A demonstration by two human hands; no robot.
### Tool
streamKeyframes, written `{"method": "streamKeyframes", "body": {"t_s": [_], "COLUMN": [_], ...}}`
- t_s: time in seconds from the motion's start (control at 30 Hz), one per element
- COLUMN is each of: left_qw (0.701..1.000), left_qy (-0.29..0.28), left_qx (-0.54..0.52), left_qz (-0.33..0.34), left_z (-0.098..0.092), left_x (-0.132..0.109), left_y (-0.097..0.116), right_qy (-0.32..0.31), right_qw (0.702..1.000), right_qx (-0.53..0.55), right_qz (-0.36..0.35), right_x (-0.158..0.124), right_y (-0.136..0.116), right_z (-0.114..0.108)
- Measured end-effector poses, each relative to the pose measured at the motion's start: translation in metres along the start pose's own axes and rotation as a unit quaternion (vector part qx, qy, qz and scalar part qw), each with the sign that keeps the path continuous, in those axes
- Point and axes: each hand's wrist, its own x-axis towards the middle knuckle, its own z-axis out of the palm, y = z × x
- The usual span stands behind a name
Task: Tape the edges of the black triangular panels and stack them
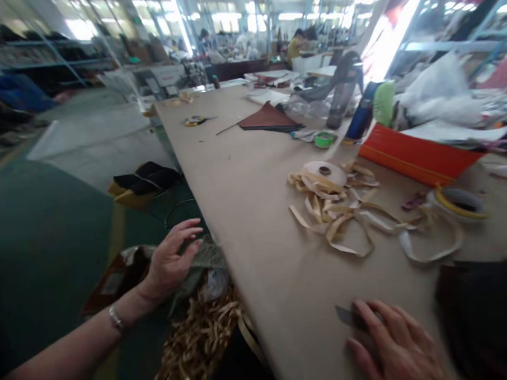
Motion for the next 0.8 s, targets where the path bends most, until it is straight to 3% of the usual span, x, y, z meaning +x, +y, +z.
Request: {"method": "streamKeyframes", "body": {"t_s": [0.1,0.2,0.3,0.37,0.47,0.53,0.67,0.8], "left_qw": [0.995,0.984,0.972,0.958,0.927,0.906,0.885,0.873], "left_qy": [-0.033,-0.096,-0.177,-0.24,-0.322,-0.354,-0.371,-0.384], "left_qx": [-0.041,-0.035,0.024,0.079,0.172,0.222,0.276,0.298], "left_qz": [0.086,0.142,0.156,0.134,0.084,0.061,0.052,0.036], "left_z": [0.043,0.101,0.161,0.196,0.234,0.247,0.255,0.259], "left_x": [0.08,0.155,0.216,0.242,0.255,0.254,0.244,0.237], "left_y": [0.057,0.111,0.151,0.168,0.183,0.188,0.193,0.198], "right_qy": [0.009,0.026,0.032,0.032,0.032,0.041,0.059,0.054], "right_qw": [1.0,0.999,0.999,0.998,0.996,0.992,0.981,0.98], "right_qx": [-0.006,0.014,0.028,0.04,0.065,0.092,0.141,0.155], "right_qz": [0.008,0.02,0.03,0.04,0.058,0.078,0.116,0.112], "right_x": [0.011,0.013,0.012,0.012,0.013,0.014,0.016,0.017], "right_y": [-0.008,-0.007,-0.006,-0.006,-0.008,-0.009,-0.012,-0.012], "right_z": [-0.013,-0.015,-0.012,-0.011,-0.012,-0.013,-0.015,-0.016]}}
